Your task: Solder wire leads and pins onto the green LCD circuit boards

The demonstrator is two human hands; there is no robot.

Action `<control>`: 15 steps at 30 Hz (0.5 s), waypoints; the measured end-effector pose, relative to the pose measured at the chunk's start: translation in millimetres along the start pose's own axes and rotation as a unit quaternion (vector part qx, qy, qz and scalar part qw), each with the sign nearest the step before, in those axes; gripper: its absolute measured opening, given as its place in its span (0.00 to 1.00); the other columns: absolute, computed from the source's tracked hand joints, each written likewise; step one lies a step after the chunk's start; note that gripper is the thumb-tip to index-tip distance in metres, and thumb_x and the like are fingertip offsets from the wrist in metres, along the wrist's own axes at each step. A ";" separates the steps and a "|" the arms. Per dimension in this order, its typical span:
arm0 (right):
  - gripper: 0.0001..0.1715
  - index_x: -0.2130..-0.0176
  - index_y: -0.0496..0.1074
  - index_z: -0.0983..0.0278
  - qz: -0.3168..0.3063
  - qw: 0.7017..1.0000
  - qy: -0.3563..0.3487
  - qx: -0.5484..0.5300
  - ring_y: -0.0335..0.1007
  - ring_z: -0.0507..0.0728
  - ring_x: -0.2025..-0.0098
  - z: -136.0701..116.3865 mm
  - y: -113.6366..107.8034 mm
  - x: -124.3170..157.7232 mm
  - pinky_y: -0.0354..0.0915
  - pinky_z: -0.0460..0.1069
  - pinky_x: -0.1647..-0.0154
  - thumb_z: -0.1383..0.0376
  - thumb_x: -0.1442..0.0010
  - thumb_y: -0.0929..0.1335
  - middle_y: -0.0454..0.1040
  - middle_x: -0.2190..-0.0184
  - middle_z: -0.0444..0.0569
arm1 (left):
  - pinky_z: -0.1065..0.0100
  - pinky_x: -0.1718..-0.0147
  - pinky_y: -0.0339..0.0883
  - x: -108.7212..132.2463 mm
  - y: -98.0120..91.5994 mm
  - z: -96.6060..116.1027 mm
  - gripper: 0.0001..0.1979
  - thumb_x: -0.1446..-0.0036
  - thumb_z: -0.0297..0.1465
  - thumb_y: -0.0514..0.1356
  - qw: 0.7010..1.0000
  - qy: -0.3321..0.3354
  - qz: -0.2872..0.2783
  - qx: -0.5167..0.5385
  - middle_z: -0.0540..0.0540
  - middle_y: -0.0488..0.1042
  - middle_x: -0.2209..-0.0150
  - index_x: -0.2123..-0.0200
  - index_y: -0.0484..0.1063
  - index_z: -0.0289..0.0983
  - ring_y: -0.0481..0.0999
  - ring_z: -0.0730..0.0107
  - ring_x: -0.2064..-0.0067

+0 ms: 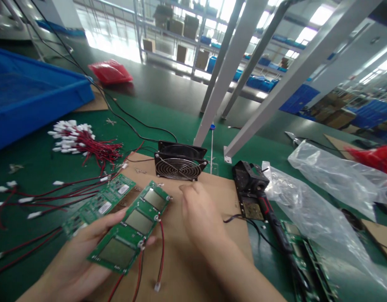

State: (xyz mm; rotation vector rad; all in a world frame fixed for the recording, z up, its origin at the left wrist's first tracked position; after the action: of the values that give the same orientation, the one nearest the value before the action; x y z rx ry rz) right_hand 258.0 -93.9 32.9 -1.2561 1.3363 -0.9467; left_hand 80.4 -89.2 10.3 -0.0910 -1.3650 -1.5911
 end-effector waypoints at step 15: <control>0.14 0.60 0.68 0.68 0.077 0.957 -0.130 -0.249 0.66 0.52 0.67 -26.5 17.1 24.3 0.66 0.46 0.68 0.74 0.43 0.58 0.70 0.69 0.50 | 0.66 0.66 0.67 -3.5 -2.7 -10.1 0.09 0.49 0.27 0.57 0.994 0.005 -0.107 -0.026 0.44 0.75 0.67 0.64 0.75 0.34 0.72 0.67 0.68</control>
State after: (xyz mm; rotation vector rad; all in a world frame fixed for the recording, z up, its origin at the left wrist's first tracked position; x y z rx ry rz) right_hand 230.7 -117.9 16.7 -1.5624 1.4826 -0.3230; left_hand 85.4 -95.2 2.6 0.0332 -1.3623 -1.8033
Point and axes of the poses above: each hand's wrist, its own x-axis away from the middle knuckle, its own y-axis out of the palm, z = x × y, the point moved 1 cm from there along -x, towards the middle knuckle
